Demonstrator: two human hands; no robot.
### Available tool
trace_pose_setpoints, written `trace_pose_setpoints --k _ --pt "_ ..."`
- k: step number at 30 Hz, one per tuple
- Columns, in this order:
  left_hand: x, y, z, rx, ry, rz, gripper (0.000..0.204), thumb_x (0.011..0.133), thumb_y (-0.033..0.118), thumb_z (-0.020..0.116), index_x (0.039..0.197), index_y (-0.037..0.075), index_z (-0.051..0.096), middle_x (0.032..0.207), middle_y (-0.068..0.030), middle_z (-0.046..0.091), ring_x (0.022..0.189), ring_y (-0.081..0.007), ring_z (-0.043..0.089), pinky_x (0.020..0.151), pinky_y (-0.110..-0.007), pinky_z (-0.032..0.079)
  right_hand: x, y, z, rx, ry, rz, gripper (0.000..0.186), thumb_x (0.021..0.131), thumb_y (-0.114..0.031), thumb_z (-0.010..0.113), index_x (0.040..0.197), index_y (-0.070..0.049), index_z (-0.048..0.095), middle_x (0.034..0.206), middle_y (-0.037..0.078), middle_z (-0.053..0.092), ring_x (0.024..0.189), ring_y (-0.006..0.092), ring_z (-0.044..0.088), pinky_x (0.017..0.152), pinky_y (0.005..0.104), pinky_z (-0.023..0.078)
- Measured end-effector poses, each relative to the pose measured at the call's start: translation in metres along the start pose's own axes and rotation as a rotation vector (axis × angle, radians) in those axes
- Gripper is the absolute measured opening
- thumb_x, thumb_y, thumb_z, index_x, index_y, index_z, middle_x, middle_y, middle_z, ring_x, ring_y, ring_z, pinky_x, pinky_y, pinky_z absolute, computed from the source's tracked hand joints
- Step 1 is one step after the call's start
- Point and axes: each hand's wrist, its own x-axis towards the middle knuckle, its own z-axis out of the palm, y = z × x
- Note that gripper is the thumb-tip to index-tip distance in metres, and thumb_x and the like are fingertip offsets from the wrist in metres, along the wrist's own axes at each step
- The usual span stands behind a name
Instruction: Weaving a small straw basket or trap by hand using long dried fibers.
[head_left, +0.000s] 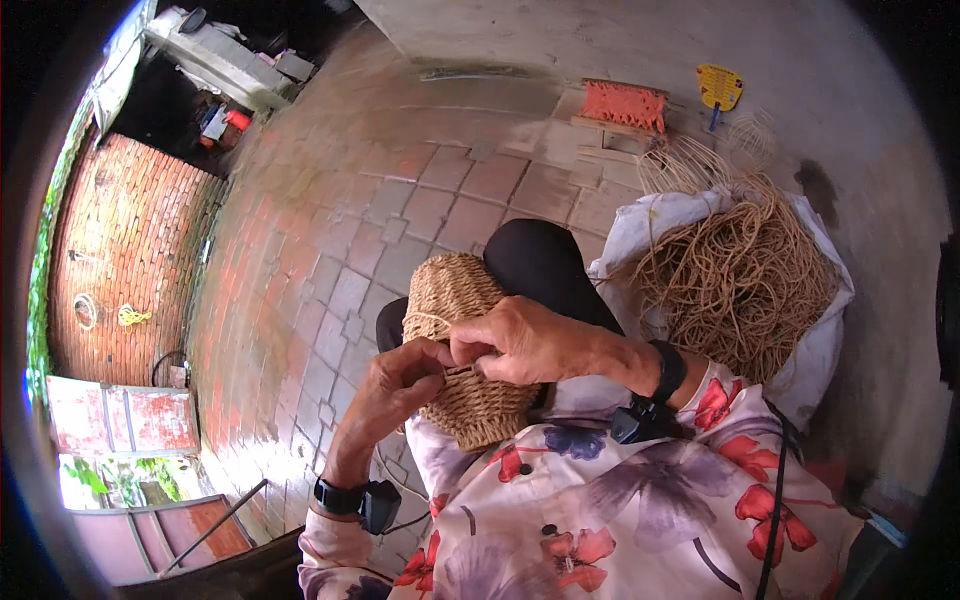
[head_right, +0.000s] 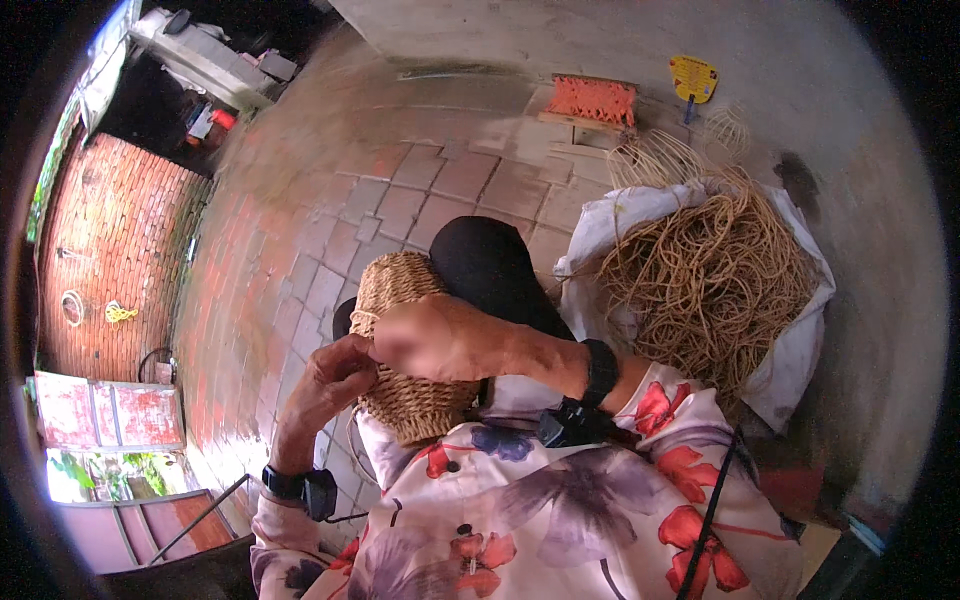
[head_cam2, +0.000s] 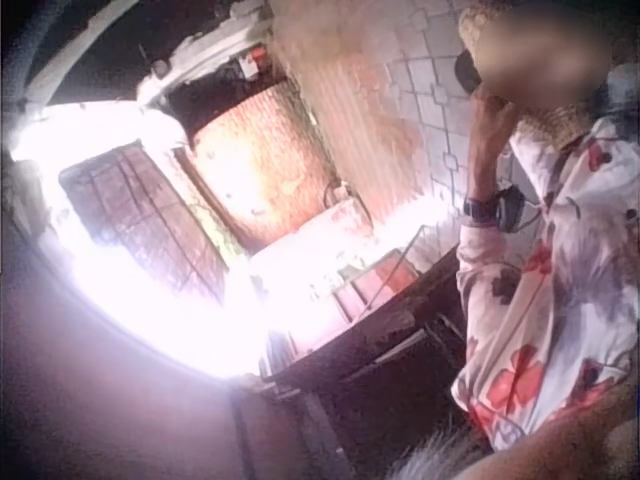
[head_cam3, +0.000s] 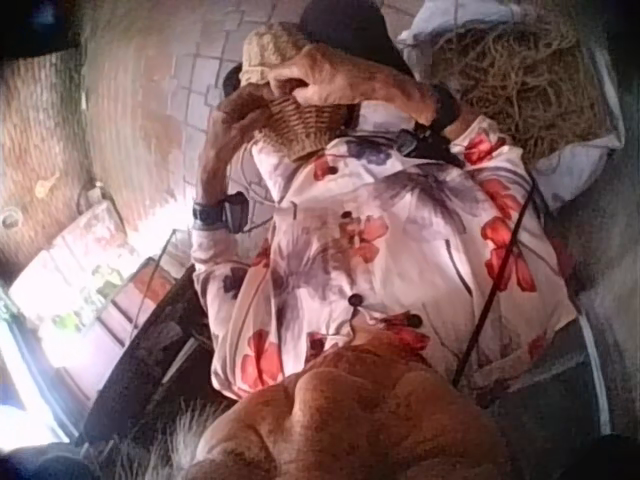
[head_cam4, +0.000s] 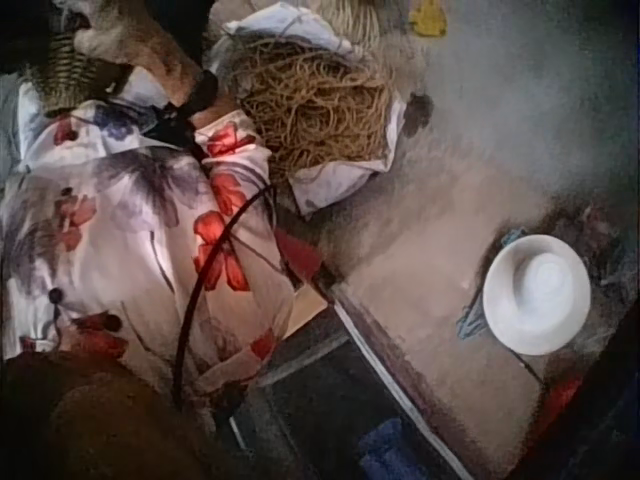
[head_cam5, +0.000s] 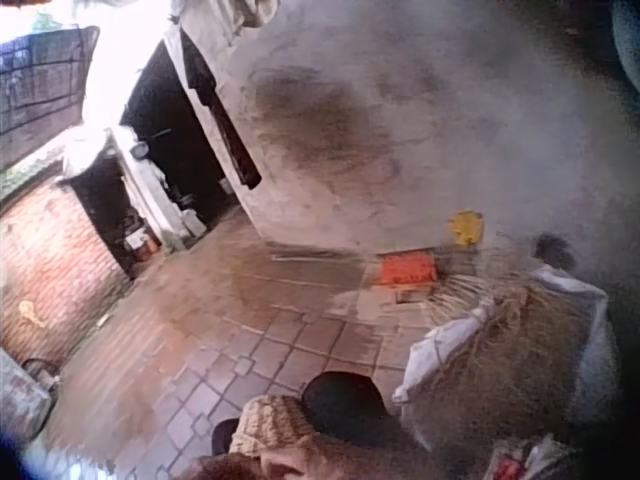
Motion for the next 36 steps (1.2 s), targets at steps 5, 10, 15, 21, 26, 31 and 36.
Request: trace_pose_setpoints --k 5,10,15,21,26,31,36 --pt "0.001 -0.004 0.000 -0.004 0.011 -0.030 0.025 0.085 -0.006 0.051 0.107 0.002 0.061 0.086 0.0054 0.058 0.076 -0.0018 0.050 0.066 -0.020 0.043 -0.002 0.001 0.000 -0.010 0.035 0.138 0.016 0.074 0.003 0.059 0.090 -0.001 0.058 0.075 0.012 0.065 0.068 0.0203 0.066 0.061 0.0312 0.049" --pt "0.001 -0.005 0.000 0.058 0.013 0.033 0.025 0.084 -0.006 0.051 0.105 0.002 0.062 0.087 0.0053 0.058 0.076 -0.0016 0.050 0.065 -0.020 0.043 -0.005 0.001 0.000 -0.002 0.022 0.142 0.015 0.075 0.002 0.059 0.090 -0.001 0.060 0.076 0.012 0.065 0.069 0.0196 0.066 0.062 0.0302 0.049" --pt "0.001 -0.004 0.000 0.043 0.010 0.026 0.025 0.083 -0.006 0.051 0.103 0.002 0.063 0.085 0.0055 0.058 0.074 -0.0010 0.049 0.064 -0.020 0.042 -0.006 -0.001 0.000 0.016 0.031 0.159 0.013 0.076 0.002 0.059 0.089 0.000 0.061 0.077 0.011 0.066 0.071 0.0165 0.065 0.064 0.0294 0.049" --pt "0.003 -0.004 0.000 0.088 0.028 0.028 0.022 0.083 -0.004 0.051 0.101 0.002 0.064 0.079 0.0059 0.057 0.070 -0.0013 0.049 0.063 -0.020 0.042 -0.008 -0.002 -0.002 -0.015 0.010 0.179 0.014 0.077 0.002 0.059 0.091 -0.001 0.062 0.080 0.010 0.067 0.073 0.0133 0.064 0.066 0.0276 0.050" --pt "0.002 -0.003 0.000 0.092 0.009 -0.003 0.022 0.083 -0.005 0.051 0.100 0.002 0.065 0.081 0.0054 0.058 0.072 -0.0017 0.050 0.064 -0.020 0.043 -0.008 0.005 -0.003 0.092 -0.011 0.201 0.013 0.077 0.001 0.059 0.090 0.000 0.062 0.081 0.008 0.067 0.076 0.0116 0.063 0.068 0.0269 0.049" --pt "0.003 -0.004 -0.001 0.051 0.002 0.010 0.023 0.082 -0.005 0.052 0.100 0.001 0.065 0.086 0.0044 0.060 0.077 -0.0022 0.052 0.068 -0.020 0.044 -0.007 0.010 -0.004 0.137 0.051 0.119 0.013 0.077 0.001 0.058 0.089 0.000 0.063 0.081 0.006 0.065 0.073 0.0100 0.060 0.065 0.0259 0.047" --pt "0.004 -0.006 -0.002 0.019 -0.010 0.051 0.022 0.083 -0.004 0.053 0.102 0.001 0.063 0.086 0.0047 0.059 0.077 -0.0026 0.052 0.068 -0.020 0.044 -0.005 0.004 0.005 0.104 0.031 0.139 0.012 0.076 0.001 0.060 0.088 -0.001 0.060 0.078 0.003 0.061 0.066 0.0085 0.054 0.059 0.0252 0.045"
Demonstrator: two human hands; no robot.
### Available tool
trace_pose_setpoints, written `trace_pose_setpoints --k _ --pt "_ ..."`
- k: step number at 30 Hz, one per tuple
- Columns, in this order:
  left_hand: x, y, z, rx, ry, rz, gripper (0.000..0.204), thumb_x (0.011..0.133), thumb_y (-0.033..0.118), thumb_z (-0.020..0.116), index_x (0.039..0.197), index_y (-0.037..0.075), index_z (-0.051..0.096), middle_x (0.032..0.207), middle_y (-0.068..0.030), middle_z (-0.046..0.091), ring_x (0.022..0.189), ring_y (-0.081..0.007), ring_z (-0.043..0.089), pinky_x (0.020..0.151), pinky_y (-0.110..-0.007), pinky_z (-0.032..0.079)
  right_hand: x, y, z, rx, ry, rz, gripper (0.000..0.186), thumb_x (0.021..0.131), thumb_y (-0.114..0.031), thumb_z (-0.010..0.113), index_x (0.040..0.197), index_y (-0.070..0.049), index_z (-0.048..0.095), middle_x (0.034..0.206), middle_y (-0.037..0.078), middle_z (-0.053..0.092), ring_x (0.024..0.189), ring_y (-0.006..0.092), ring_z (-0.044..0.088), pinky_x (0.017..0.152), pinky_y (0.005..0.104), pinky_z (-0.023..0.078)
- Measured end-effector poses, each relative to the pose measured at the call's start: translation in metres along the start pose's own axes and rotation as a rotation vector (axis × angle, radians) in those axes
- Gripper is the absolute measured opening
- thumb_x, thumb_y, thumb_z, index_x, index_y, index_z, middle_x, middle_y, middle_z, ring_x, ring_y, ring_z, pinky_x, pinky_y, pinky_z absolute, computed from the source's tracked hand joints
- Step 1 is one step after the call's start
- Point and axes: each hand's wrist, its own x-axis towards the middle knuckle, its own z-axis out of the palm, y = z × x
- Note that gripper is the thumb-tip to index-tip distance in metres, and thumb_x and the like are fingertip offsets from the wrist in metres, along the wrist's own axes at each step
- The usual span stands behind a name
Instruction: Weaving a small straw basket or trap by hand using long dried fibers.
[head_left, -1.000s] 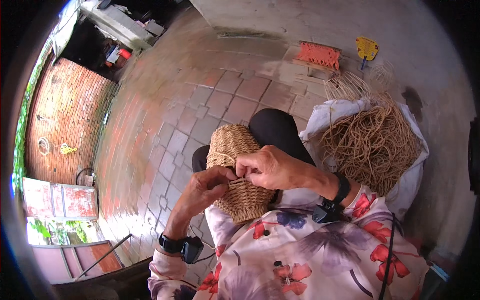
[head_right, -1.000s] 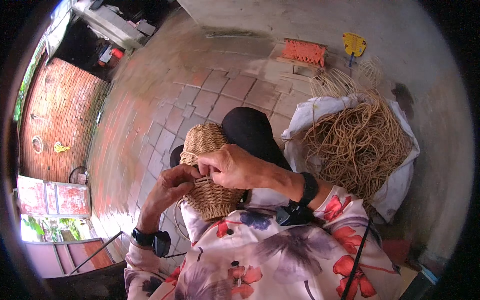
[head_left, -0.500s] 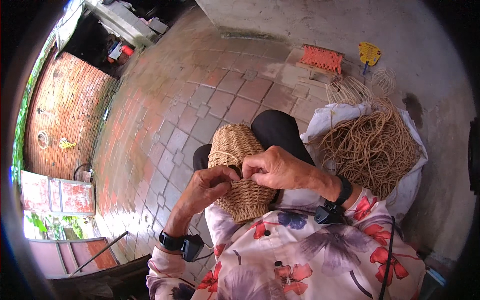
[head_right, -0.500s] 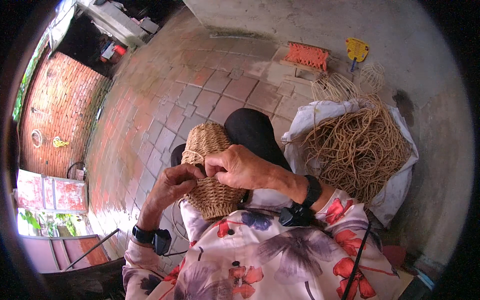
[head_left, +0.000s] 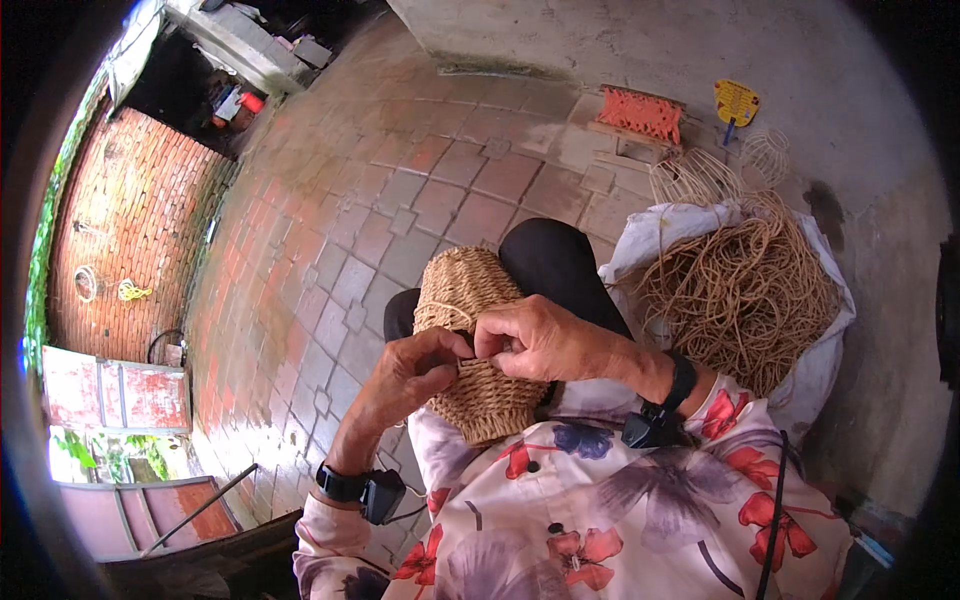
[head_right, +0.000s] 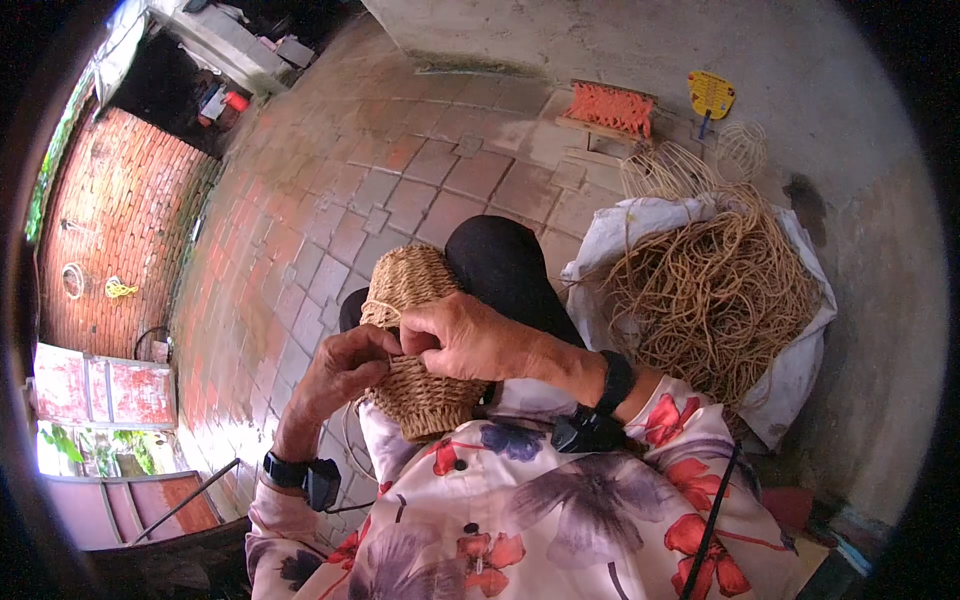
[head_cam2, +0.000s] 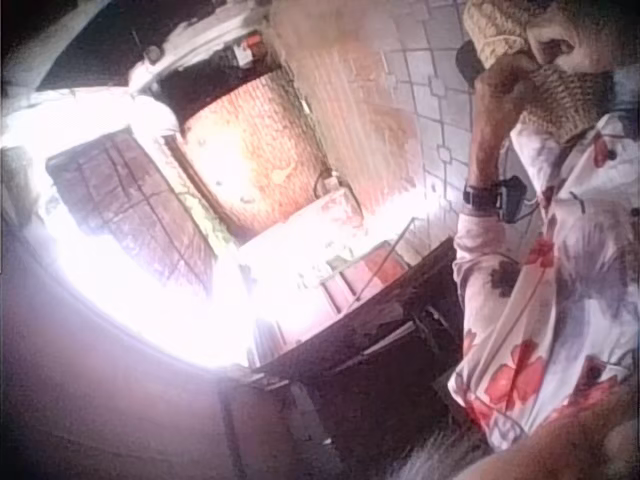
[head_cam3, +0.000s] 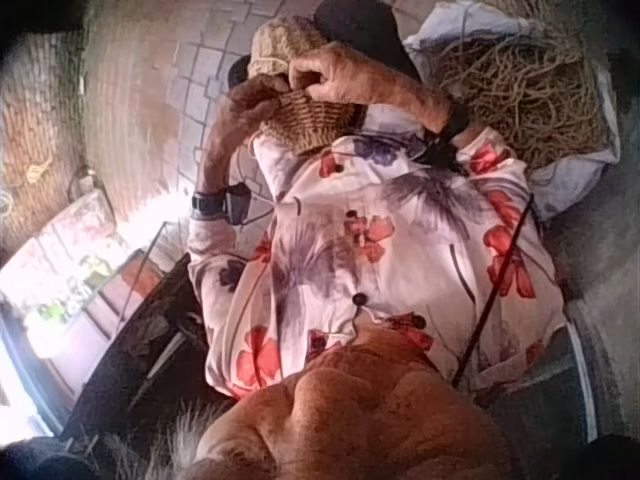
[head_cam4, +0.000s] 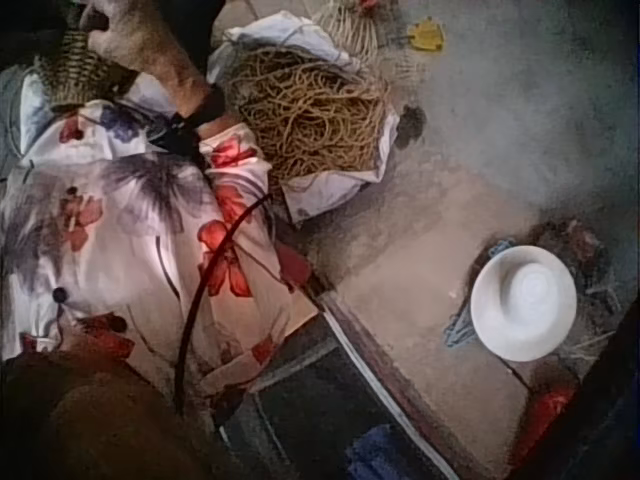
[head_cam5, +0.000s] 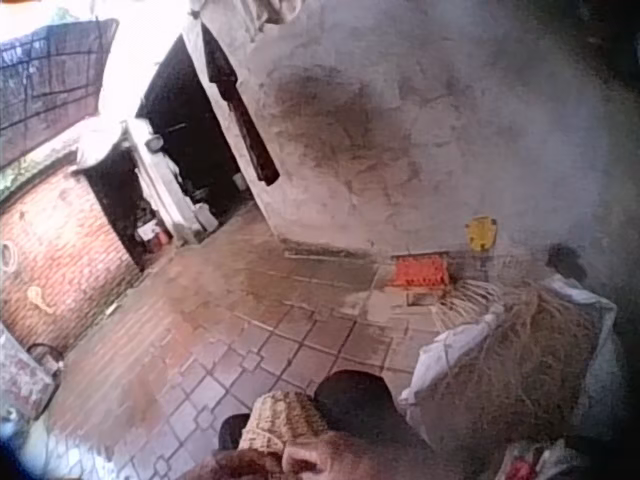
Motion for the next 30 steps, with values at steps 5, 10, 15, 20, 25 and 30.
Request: trace_pose_setpoints --k 5,10,15,20,25,30 --pt "-0.001 -0.001 0.000 0.001 0.011 -0.038 0.023 0.082 -0.004 0.053 0.103 0.002 0.061 0.082 0.0054 0.055 0.075 -0.0027 0.051 0.066 -0.020 0.043 0.000 -0.007 0.008 -0.039 0.106 -0.128 0.014 0.074 0.004 0.061 0.086 -0.002 0.059 0.077 0.004 0.059 0.064 0.0113 0.054 0.058 0.0265 0.044" --pt "-0.001 -0.002 0.000 0.026 0.014 -0.017 0.023 0.082 -0.004 0.053 0.102 0.003 0.061 0.082 0.0056 0.056 0.073 -0.0023 0.050 0.065 -0.020 0.042 -0.003 -0.006 0.009 -0.025 0.068 -0.214 0.017 0.073 0.007 0.062 0.086 -0.002 0.057 0.078 0.005 0.058 0.064 0.0133 0.054 0.059 0.0278 0.044" --pt "-0.002 0.001 -0.001 0.028 -0.011 -0.051 0.020 0.082 -0.004 0.054 0.098 0.003 0.064 0.082 0.0062 0.057 0.075 -0.0018 0.050 0.066 -0.020 0.043 -0.005 0.000 0.007 -0.045 0.062 -0.245 0.018 0.074 0.007 0.061 0.088 -0.003 0.056 0.078 0.007 0.057 0.068 0.0204 0.060 0.061 0.0317 0.046" --pt "-0.003 0.005 0.001 0.074 0.011 -0.052 0.018 0.083 -0.003 0.053 0.094 0.002 0.066 0.081 0.0045 0.060 0.076 -0.0036 0.052 0.068 -0.021 0.044 -0.006 0.005 0.003 -0.127 0.076 -0.288 0.015 0.074 0.006 0.060 0.085 -0.003 0.054 0.078 0.010 0.058 0.075 0.0287 0.062 0.065 0.0359 0.048" --pt "-0.003 0.009 0.001 0.083 0.005 -0.052 0.018 0.083 -0.003 0.053 0.094 0.002 0.066 0.082 0.0026 0.061 0.076 -0.0047 0.053 0.069 -0.022 0.045 -0.009 0.007 0.000 -0.219 0.098 -0.296 0.011 0.074 0.004 0.060 0.081 -0.003 0.056 0.078 0.010 0.058 0.077 0.0301 0.061 0.068 0.0373 0.049" --pt "-0.003 0.009 0.006 0.090 0.045 -0.048 0.013 0.083 -0.001 0.057 0.092 0.000 0.066 0.081 0.0027 0.061 0.074 -0.0052 0.053 0.068 -0.022 0.045 -0.008 0.010 0.000 -0.261 0.089 -0.322 0.016 0.069 0.006 0.063 0.082 -0.003 0.058 0.078 0.008 0.054 0.078 0.0271 0.057 0.071 0.0369 0.047"
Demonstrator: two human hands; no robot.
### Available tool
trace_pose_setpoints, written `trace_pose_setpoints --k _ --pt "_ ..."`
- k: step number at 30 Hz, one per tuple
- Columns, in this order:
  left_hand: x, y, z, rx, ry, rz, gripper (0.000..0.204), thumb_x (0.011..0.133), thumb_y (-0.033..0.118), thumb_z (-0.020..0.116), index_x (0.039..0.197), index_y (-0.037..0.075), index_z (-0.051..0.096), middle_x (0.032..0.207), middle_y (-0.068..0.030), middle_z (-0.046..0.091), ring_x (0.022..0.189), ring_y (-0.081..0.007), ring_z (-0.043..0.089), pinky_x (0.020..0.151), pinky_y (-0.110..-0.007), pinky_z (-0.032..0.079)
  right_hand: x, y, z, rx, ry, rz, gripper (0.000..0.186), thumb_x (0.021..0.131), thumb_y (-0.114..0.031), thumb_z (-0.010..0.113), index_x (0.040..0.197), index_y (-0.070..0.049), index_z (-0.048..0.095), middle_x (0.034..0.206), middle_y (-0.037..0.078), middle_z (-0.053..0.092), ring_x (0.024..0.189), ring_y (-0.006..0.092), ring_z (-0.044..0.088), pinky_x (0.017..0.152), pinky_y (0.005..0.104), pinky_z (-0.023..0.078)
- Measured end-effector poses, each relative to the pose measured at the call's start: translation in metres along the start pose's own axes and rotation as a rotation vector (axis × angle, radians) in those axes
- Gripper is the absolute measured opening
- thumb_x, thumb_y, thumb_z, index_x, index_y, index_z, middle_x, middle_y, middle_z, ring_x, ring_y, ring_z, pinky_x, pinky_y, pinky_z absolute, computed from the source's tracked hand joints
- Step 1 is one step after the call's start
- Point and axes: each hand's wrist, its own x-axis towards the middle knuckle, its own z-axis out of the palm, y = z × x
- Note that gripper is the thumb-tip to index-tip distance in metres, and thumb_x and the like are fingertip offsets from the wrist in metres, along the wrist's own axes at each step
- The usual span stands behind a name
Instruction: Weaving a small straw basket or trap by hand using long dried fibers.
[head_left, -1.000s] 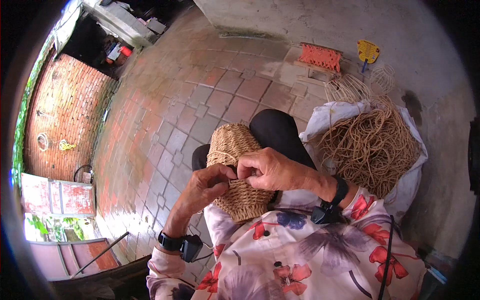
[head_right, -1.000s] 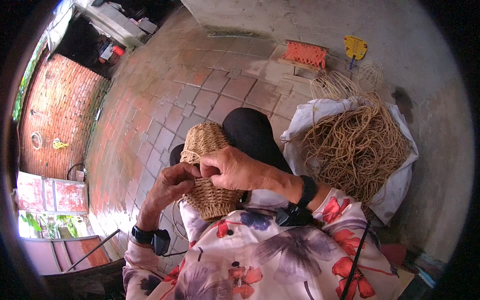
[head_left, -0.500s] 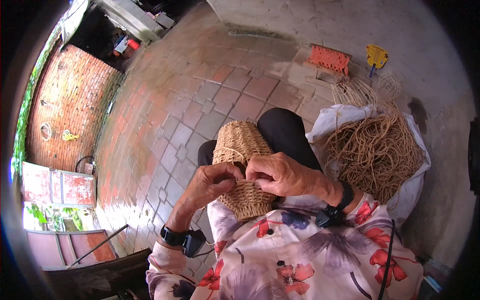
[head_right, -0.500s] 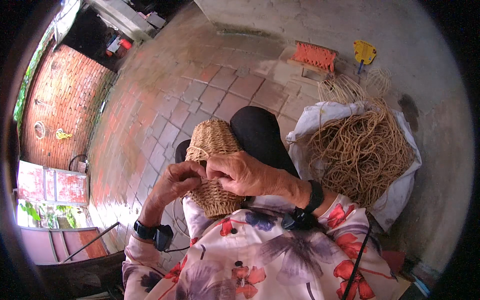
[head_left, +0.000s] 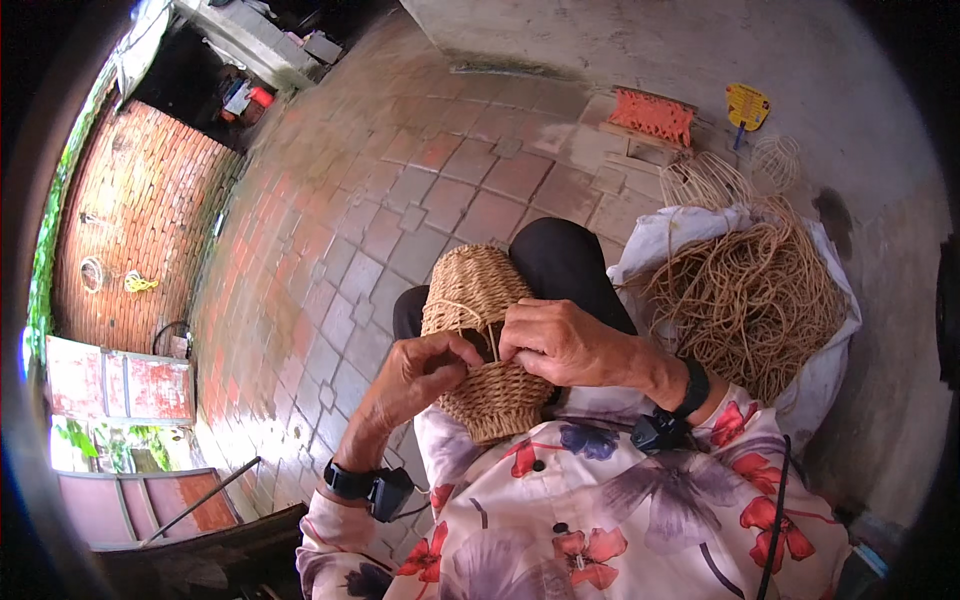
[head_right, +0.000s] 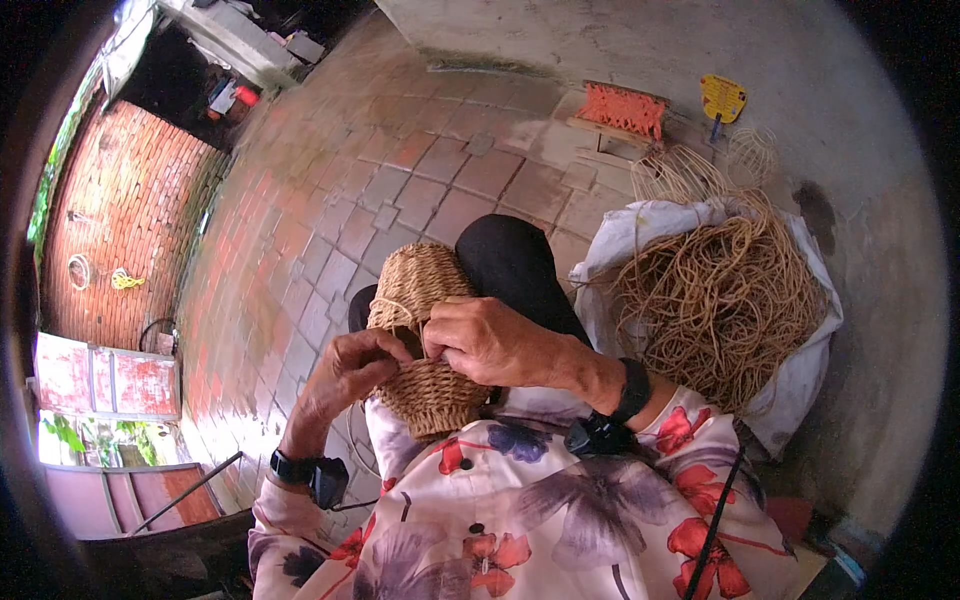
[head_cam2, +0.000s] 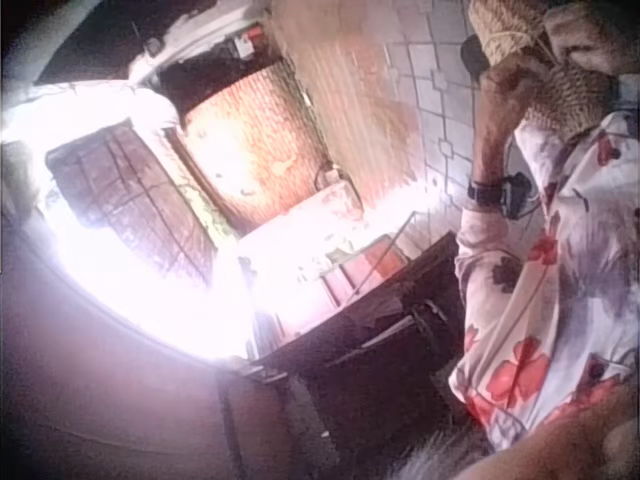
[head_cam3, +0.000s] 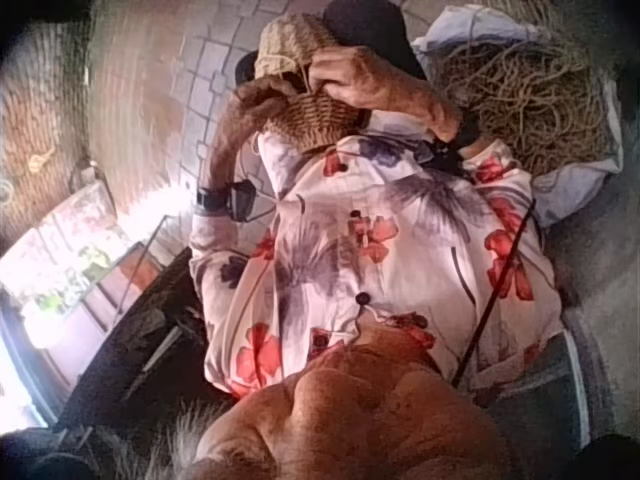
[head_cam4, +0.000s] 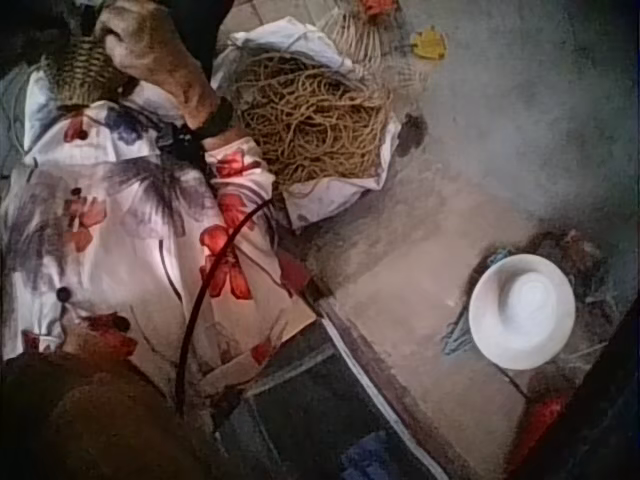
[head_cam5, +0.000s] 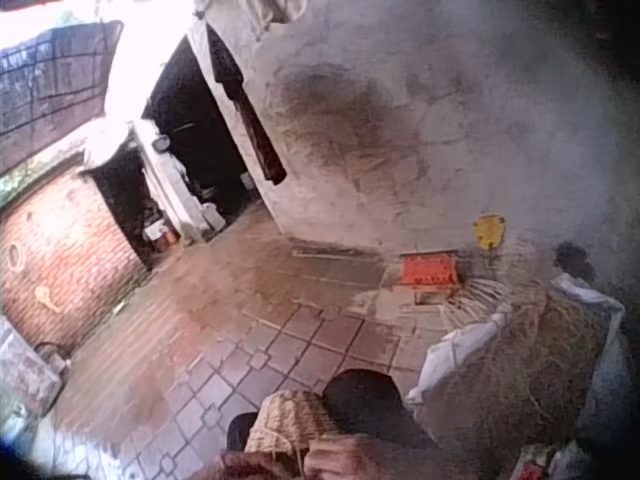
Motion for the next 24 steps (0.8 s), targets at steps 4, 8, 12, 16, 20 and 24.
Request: trace_pose_setpoints --k 4,8,12,16,20,24 --pt "0.000 -0.001 0.016 -0.022 0.110 0.024 0.005 0.082 0.004 0.065 0.087 0.001 0.063 0.077 0.0038 0.060 0.070 -0.0043 0.052 0.061 -0.021 0.042 -0.002 0.000 -0.001 -0.116 0.031 -0.043 0.016 0.069 0.005 0.063 0.082 -0.003 0.059 0.079 0.008 0.053 0.079 0.0256 0.056 0.074 0.0368 0.046" --pt "-0.001 -0.003 0.027 0.165 0.258 0.063 0.010 0.080 0.007 0.069 0.083 0.003 0.061 0.072 0.0044 0.058 0.066 -0.0032 0.051 0.057 -0.020 0.040 -0.008 0.000 -0.008 -0.080 0.064 0.013 0.012 0.071 0.003 0.061 0.080 -0.003 0.058 0.080 0.009 0.054 0.080 0.0279 0.058 0.072 0.0373 0.048" --pt "-0.001 -0.006 0.028 0.128 0.276 0.030 0.010 0.080 0.007 0.070 0.083 0.003 0.061 0.070 0.0045 0.057 0.065 -0.0028 0.050 0.057 -0.020 0.040 -0.010 -0.002 -0.010 0.109 0.149 0.196 0.012 0.073 0.002 0.061 0.084 -0.002 0.059 0.082 0.010 0.056 0.078 0.0280 0.060 0.069 0.0363 0.049" --pt "-0.001 -0.008 0.025 0.106 0.245 0.035 0.012 0.080 0.008 0.069 0.087 0.003 0.061 0.073 0.0029 0.058 0.066 -0.0036 0.050 0.058 -0.021 0.042 -0.004 -0.004 0.001 0.072 0.100 0.079 0.016 0.072 0.002 0.063 0.087 -0.002 0.058 0.079 0.010 0.054 0.073 0.0274 0.059 0.064 0.0338 0.047" --pt "-0.002 -0.009 0.025 0.180 0.244 0.000 0.012 0.079 0.007 0.067 0.089 0.003 0.060 0.073 0.0030 0.058 0.066 -0.0034 0.050 0.058 -0.022 0.042 -0.002 -0.002 0.010 -0.012 0.110 0.009 0.015 0.069 0.003 0.062 0.080 -0.003 0.055 0.076 0.009 0.051 0.072 0.0281 0.056 0.064 0.0368 0.047" --pt "-0.003 -0.009 0.025 0.192 0.252 0.038 0.012 0.079 0.007 0.066 0.088 0.003 0.060 0.073 0.0025 0.058 0.067 -0.0034 0.051 0.059 -0.022 0.042 -0.003 0.002 0.011 -0.046 0.132 -0.114 0.015 0.068 0.004 0.062 0.079 -0.003 0.055 0.076 0.008 0.051 0.073 0.0271 0.056 0.064 0.0371 0.047"
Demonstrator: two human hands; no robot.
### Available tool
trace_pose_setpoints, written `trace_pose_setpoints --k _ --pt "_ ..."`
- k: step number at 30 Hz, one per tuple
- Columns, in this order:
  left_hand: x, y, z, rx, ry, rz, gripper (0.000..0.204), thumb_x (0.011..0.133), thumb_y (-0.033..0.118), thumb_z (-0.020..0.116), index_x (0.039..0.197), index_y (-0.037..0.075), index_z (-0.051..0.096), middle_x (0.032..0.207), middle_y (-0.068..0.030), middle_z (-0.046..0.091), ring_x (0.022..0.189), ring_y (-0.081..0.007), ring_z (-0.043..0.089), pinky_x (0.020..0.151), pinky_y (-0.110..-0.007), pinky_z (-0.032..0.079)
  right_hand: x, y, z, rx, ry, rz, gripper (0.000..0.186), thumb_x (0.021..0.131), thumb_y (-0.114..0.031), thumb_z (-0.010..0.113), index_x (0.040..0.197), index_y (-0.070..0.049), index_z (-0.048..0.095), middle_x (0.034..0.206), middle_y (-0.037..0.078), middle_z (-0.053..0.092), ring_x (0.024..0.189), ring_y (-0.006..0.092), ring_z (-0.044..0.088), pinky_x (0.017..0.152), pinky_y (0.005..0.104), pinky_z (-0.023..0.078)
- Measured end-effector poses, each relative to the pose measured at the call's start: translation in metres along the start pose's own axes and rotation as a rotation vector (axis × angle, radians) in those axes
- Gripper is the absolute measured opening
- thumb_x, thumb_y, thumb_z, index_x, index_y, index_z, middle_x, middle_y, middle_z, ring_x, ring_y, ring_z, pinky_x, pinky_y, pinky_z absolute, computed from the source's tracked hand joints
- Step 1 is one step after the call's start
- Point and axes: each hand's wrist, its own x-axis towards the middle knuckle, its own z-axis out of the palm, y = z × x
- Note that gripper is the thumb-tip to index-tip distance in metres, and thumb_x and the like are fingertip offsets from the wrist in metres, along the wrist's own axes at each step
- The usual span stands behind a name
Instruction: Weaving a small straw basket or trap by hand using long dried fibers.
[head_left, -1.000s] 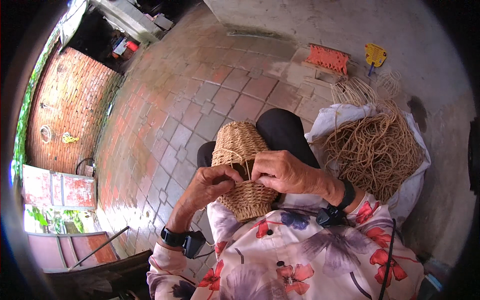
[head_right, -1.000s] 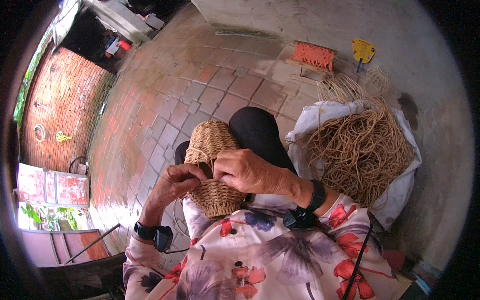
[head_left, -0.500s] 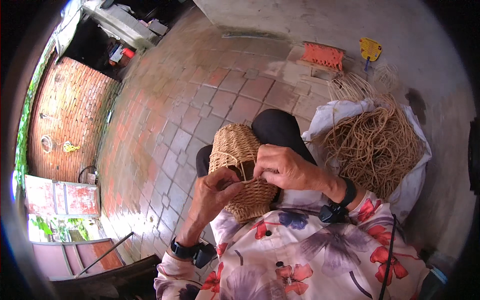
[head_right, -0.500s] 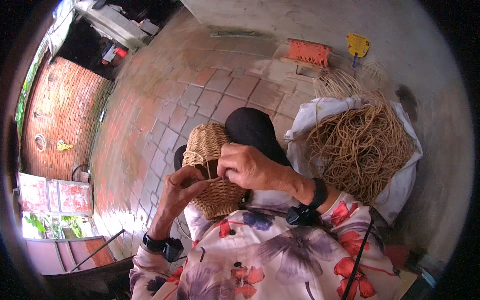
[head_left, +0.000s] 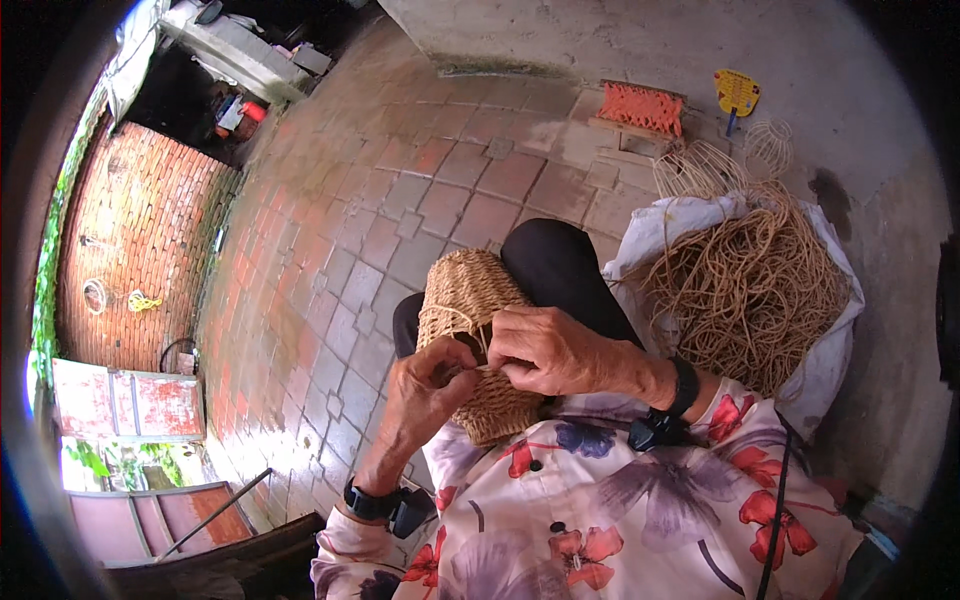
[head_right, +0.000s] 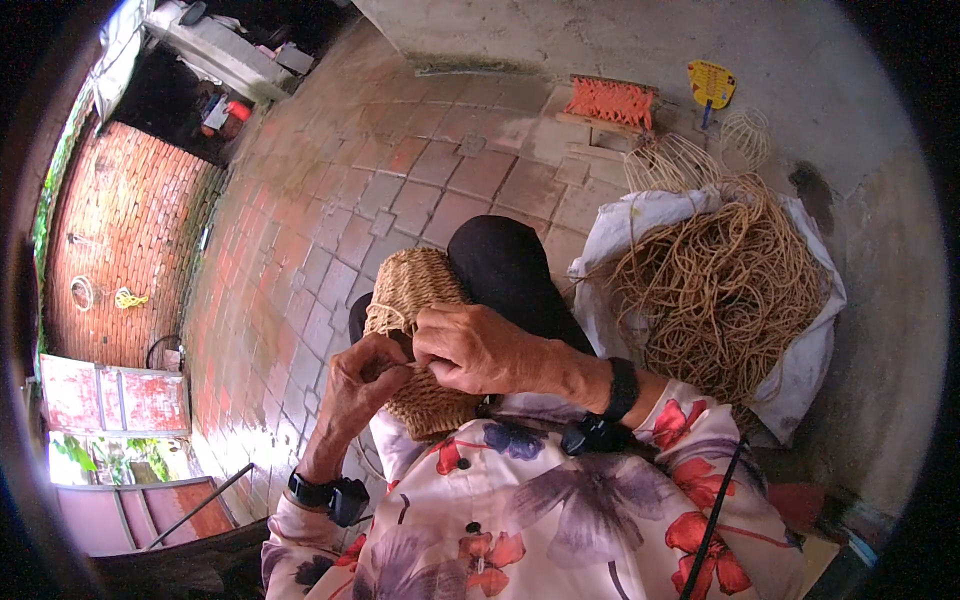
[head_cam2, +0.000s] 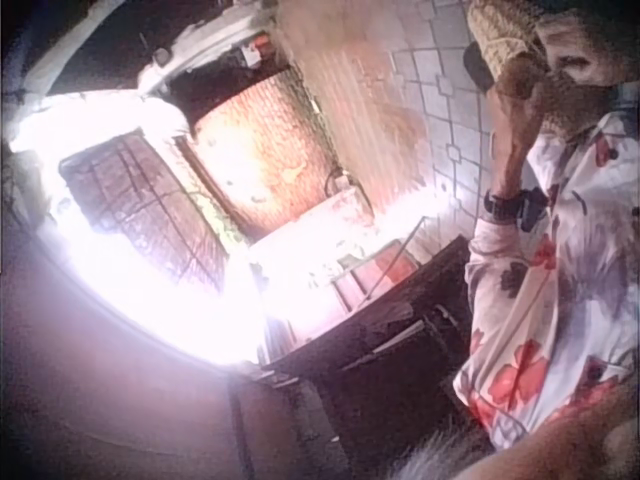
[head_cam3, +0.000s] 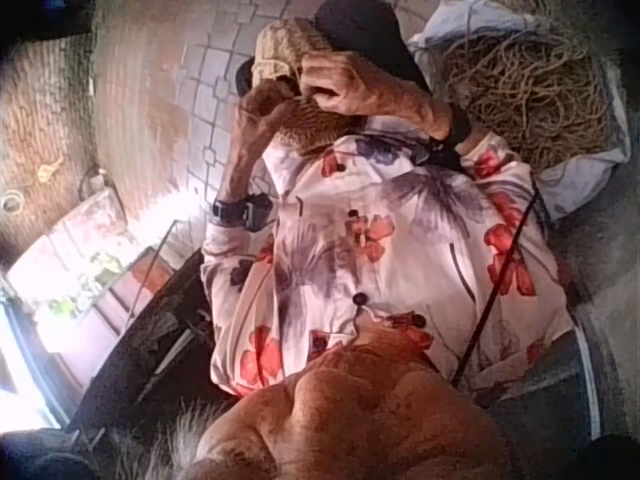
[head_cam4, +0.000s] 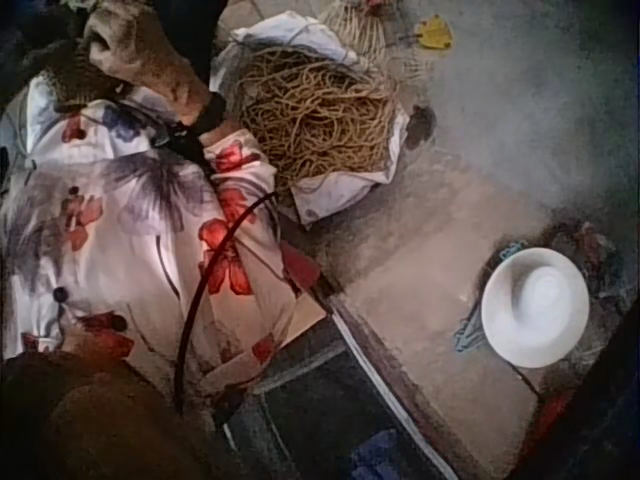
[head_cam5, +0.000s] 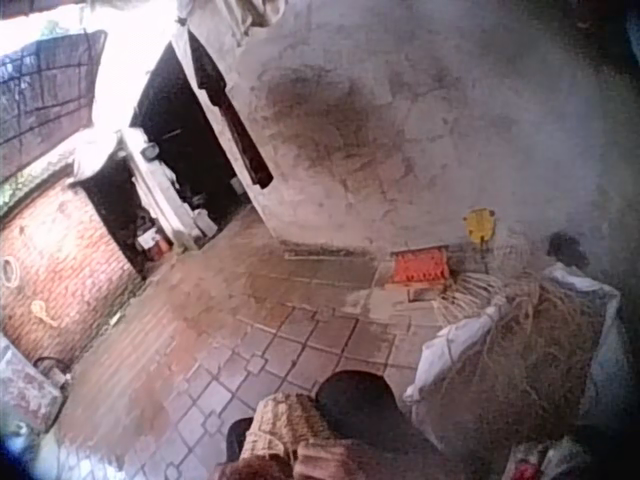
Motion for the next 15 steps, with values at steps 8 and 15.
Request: trace_pose_setpoints --k 8,15 --pt "0.005 0.000 0.002 -0.020 0.006 -0.008 0.015 0.079 0.015 0.071 0.086 0.004 0.062 0.064 0.0004 0.059 0.059 -0.0058 0.054 0.054 -0.024 0.043 -0.003 -0.007 -0.010 0.092 -0.010 0.283 0.014 0.071 0.001 0.064 0.083 -0.001 0.058 0.080 0.010 0.058 0.078 0.0270 0.061 0.070 0.0357 0.049" --pt "0.008 -0.004 0.005 0.097 0.123 0.158 0.017 0.080 0.019 0.070 0.087 0.005 0.064 0.067 -0.0043 0.063 0.062 -0.0105 0.059 0.058 -0.027 0.046 0.010 -0.008 -0.001 0.289 -0.060 0.341 0.013 0.076 0.001 0.066 0.085 -0.002 0.058 0.078 0.008 0.062 0.074 0.0164 0.061 0.069 0.0298 0.048"
